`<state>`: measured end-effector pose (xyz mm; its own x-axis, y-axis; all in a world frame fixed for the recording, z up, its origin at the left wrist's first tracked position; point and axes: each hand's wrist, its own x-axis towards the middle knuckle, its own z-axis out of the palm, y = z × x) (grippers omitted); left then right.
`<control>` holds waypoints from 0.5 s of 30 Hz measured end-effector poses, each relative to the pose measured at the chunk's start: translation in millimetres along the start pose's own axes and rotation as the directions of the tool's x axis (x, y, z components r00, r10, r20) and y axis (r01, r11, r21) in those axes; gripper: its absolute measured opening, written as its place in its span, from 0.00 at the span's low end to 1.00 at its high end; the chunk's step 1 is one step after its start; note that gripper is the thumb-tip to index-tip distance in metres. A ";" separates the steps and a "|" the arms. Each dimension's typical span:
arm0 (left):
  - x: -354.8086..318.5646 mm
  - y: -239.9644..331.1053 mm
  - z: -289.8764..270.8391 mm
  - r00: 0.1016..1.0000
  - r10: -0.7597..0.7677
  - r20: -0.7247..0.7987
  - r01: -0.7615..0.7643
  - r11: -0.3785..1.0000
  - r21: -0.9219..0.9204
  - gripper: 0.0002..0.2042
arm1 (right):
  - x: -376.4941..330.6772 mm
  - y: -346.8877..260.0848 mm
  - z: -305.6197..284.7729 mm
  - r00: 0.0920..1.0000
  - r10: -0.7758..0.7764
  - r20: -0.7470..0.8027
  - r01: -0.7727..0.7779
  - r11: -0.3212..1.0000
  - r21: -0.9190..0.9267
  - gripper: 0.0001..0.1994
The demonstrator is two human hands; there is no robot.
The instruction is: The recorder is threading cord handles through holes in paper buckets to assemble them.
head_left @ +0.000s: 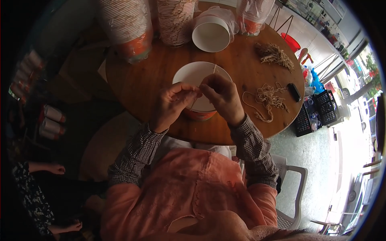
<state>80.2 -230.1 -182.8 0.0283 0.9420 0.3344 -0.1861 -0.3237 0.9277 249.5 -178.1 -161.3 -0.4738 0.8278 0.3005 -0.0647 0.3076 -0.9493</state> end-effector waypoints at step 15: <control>15.4 1.6 -0.5 0.998 -0.058 -0.015 0.059 0.994 0.093 0.05 | -7.8 21.6 15.4 0.863 -0.486 -0.135 0.284 0.689 -0.666 0.04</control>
<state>79.9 -216.2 -176.2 0.0247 0.9604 0.2776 -0.0917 -0.2743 0.9573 238.3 -185.2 -185.6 -0.2586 0.6283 0.7337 0.4061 0.7599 -0.5076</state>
